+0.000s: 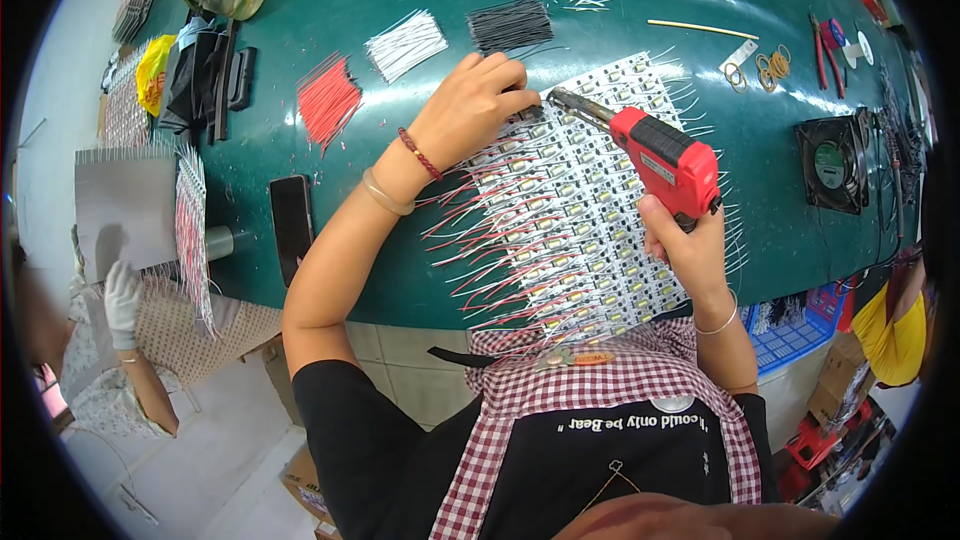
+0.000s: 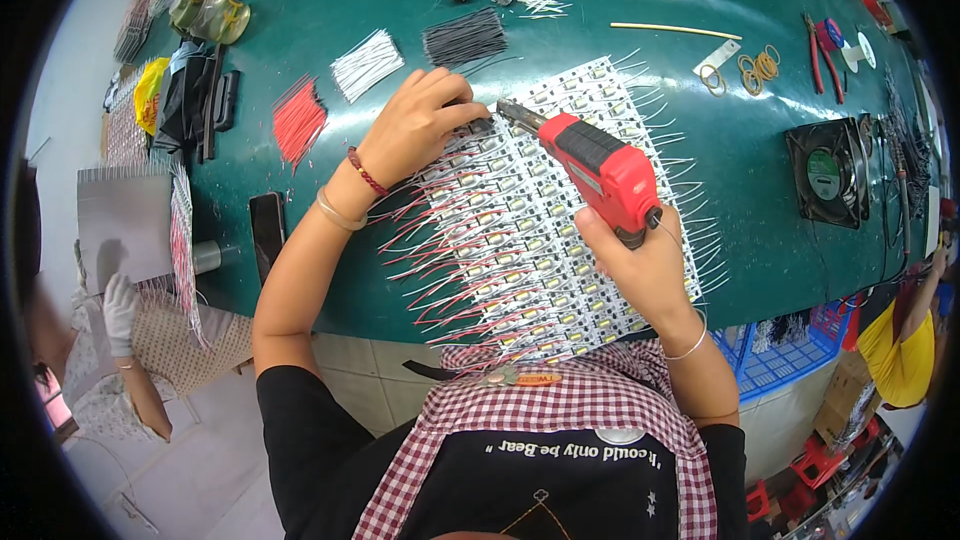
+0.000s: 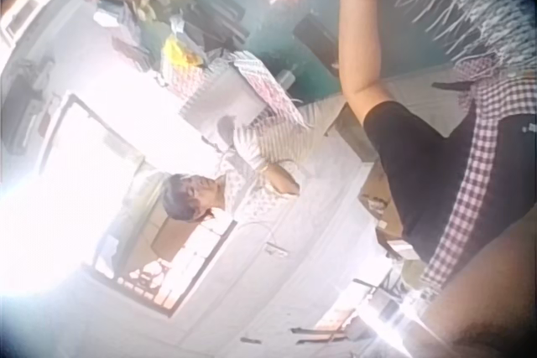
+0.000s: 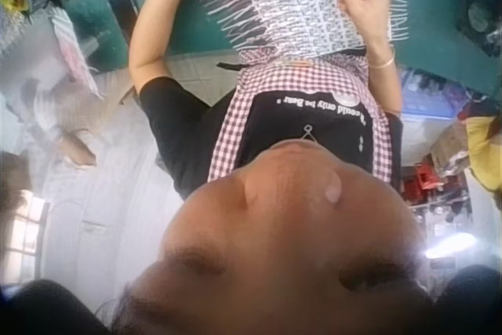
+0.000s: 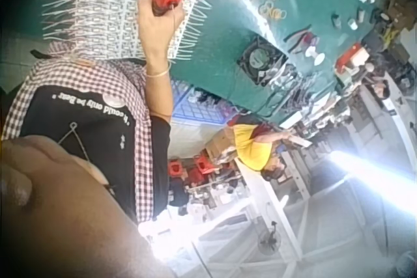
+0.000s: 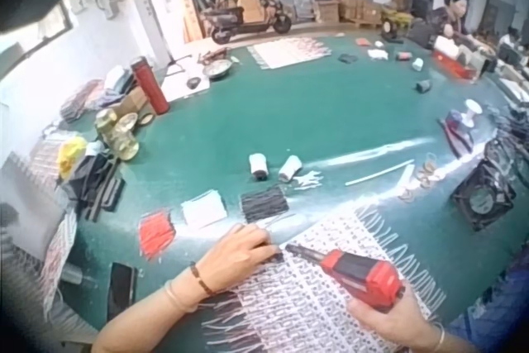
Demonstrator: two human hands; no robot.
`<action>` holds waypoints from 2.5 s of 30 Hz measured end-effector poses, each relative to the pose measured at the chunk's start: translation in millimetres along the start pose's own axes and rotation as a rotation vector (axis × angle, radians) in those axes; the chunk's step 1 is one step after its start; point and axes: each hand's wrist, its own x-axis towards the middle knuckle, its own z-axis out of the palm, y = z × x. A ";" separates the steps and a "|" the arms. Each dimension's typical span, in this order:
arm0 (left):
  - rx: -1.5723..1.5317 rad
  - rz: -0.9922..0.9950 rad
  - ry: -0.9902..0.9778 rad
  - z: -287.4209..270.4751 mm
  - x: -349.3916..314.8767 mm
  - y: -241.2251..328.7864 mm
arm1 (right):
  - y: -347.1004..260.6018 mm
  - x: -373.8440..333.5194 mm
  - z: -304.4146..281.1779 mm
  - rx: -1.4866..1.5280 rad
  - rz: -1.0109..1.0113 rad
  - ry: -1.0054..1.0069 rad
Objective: The person uses a soldering iron to attach small wires to a large grid of LED lights. They systematically move the soldering iron across the board, applying heat to secure the connections while holding the wires in place with their other hand.
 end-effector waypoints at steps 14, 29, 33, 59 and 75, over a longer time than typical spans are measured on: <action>0.030 0.013 -0.018 -2.3 1.4 0.8 | -5.9 -0.3 -3.9 0.133 -0.036 -0.003; 0.132 0.001 0.054 -4.7 -2.9 17.0 | 3.4 -10.5 -13.6 0.210 -0.072 -0.010; 0.101 -0.023 0.073 -0.3 -6.7 12.9 | 0.9 -8.9 -11.0 0.189 -0.029 0.001; 0.041 -0.007 0.029 -2.0 -2.9 0.0 | -7.7 -2.1 4.2 0.059 -0.042 0.002; 0.032 -0.036 0.013 -0.7 -4.1 2.5 | -9.0 -4.6 4.6 0.066 -0.013 0.037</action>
